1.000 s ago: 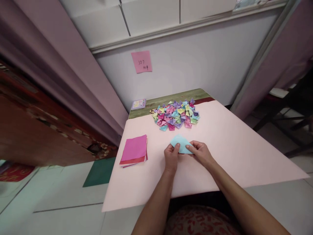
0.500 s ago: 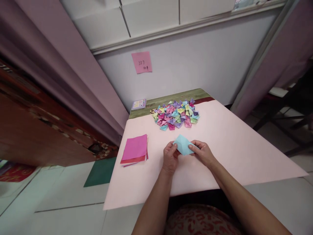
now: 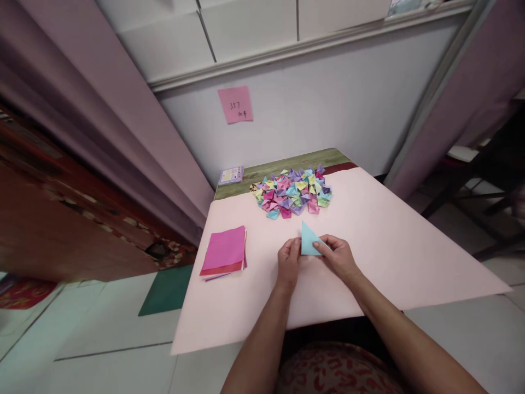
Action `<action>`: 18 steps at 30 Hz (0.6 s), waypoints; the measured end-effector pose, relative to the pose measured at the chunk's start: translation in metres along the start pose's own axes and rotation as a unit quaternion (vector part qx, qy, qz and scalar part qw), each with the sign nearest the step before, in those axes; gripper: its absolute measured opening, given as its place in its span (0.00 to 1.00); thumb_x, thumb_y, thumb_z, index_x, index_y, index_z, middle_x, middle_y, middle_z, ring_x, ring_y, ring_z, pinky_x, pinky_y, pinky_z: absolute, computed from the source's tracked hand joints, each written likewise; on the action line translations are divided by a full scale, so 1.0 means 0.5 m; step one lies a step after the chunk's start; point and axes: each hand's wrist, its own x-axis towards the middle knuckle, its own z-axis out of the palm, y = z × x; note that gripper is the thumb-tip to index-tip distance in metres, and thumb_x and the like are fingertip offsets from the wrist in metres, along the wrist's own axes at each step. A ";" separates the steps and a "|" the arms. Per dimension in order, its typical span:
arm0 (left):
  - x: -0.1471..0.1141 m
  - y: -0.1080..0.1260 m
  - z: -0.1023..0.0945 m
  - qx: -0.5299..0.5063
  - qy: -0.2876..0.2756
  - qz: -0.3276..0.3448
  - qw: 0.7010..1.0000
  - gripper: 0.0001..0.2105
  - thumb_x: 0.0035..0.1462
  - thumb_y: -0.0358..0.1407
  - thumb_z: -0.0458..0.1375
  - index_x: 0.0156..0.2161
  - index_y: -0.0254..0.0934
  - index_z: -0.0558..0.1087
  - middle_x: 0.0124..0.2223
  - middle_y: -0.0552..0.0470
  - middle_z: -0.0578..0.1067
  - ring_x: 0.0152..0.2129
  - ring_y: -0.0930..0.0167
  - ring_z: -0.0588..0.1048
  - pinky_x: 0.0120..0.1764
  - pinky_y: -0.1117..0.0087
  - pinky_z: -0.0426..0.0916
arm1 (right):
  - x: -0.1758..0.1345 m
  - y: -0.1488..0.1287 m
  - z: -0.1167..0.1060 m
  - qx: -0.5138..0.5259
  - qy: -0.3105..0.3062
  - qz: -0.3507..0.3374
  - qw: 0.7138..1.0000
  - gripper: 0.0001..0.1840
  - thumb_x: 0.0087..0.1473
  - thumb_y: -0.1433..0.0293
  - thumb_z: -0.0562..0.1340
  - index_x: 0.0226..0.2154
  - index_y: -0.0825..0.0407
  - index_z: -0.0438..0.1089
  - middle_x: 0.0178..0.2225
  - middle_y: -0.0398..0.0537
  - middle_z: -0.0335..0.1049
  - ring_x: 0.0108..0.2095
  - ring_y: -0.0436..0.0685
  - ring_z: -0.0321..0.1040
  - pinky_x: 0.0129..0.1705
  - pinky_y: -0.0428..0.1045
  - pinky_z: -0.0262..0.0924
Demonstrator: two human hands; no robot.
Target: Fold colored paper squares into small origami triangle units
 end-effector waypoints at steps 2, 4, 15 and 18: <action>-0.004 0.003 0.001 0.012 -0.018 -0.015 1.000 0.17 0.48 0.46 0.67 0.34 0.33 0.74 0.32 0.50 0.77 0.29 0.70 0.77 0.34 0.68 0.73 | -0.002 0.001 0.002 -0.024 0.024 -0.020 0.999 0.16 0.50 0.55 0.67 0.27 0.52 0.74 0.25 0.44 0.70 0.26 0.53 0.65 0.29 0.48 0.61; -0.007 0.006 0.000 0.021 -0.032 -0.036 0.999 0.18 0.45 0.44 0.69 0.35 0.33 0.74 0.30 0.50 0.78 0.24 0.70 0.76 0.30 0.69 0.73 | -0.005 0.002 0.004 -0.047 0.043 -0.039 0.997 0.15 0.50 0.56 0.67 0.30 0.52 0.74 0.27 0.45 0.72 0.28 0.54 0.67 0.32 0.49 0.63; -0.006 0.023 -0.007 -0.094 -0.066 -0.058 0.992 0.12 0.48 0.37 0.68 0.35 0.34 0.72 0.24 0.56 0.73 0.20 0.78 0.70 0.29 0.76 0.66 | -0.045 -0.066 0.019 -0.272 0.082 -0.281 0.916 0.25 0.51 0.61 0.68 0.52 0.44 0.68 0.56 0.55 0.62 0.49 0.63 0.68 0.49 0.58 0.69; -0.009 0.026 -0.004 -0.095 -0.079 -0.066 0.990 0.12 0.47 0.36 0.68 0.36 0.34 0.73 0.24 0.56 0.73 0.21 0.77 0.70 0.29 0.75 0.66 | -0.041 -0.074 0.022 -0.283 0.091 -0.294 0.908 0.19 0.51 0.62 0.68 0.46 0.45 0.71 0.58 0.55 0.59 0.47 0.63 0.69 0.51 0.60 0.68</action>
